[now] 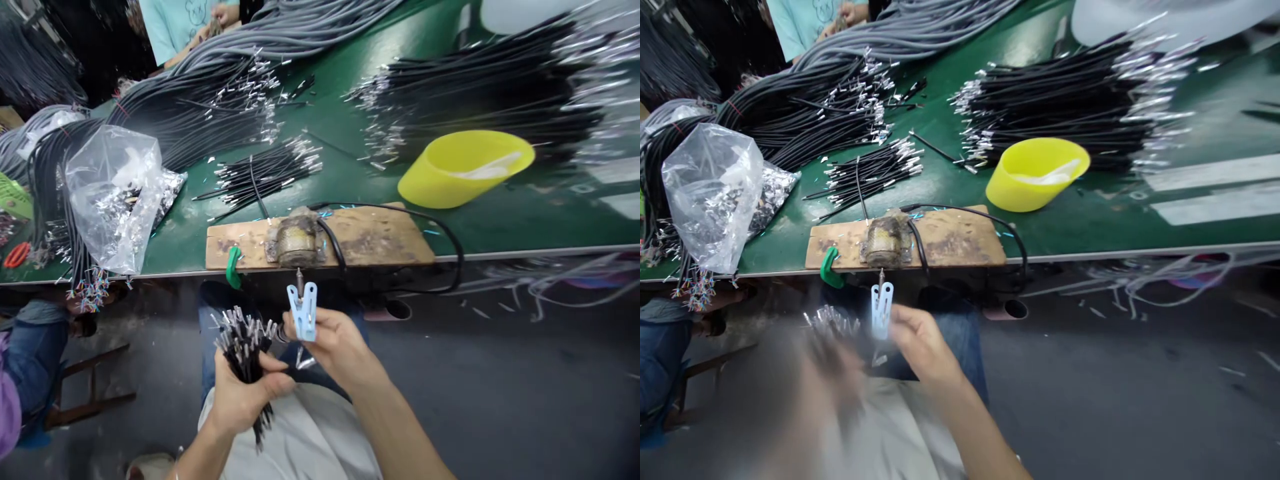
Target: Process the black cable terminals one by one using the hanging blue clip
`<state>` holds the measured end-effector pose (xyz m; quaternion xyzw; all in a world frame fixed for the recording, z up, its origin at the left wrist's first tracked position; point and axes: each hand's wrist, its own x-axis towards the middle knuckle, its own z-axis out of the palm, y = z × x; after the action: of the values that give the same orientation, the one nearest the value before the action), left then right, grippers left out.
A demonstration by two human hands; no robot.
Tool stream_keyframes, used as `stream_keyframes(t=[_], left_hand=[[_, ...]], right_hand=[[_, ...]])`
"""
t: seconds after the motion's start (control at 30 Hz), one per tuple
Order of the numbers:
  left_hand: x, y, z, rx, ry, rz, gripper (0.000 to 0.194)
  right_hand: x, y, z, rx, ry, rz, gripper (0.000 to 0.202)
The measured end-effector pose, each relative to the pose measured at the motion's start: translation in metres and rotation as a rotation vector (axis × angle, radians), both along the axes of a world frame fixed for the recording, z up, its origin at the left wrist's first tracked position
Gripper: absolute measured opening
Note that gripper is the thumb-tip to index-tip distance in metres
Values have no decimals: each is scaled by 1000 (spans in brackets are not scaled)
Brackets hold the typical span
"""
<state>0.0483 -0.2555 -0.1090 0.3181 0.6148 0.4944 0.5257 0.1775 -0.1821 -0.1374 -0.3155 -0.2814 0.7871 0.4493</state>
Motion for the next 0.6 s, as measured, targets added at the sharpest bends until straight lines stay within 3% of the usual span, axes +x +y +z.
stream_keyframes(t=[0.1,0.27,0.5,0.6], left_hand=[[-1,-3,7,42,32,11,17],[3,4,14,115,81,67,13],[15,15,12,137,123,93,11],[17,15,11,117,126,100,11]], right_hand=[[-2,15,11,-34,26,-89,29],[-10,19,23,15,-16,-52,41],[-20,15,24,-46,63,-149,37],[-22,17,22,-26,57,-167,44]])
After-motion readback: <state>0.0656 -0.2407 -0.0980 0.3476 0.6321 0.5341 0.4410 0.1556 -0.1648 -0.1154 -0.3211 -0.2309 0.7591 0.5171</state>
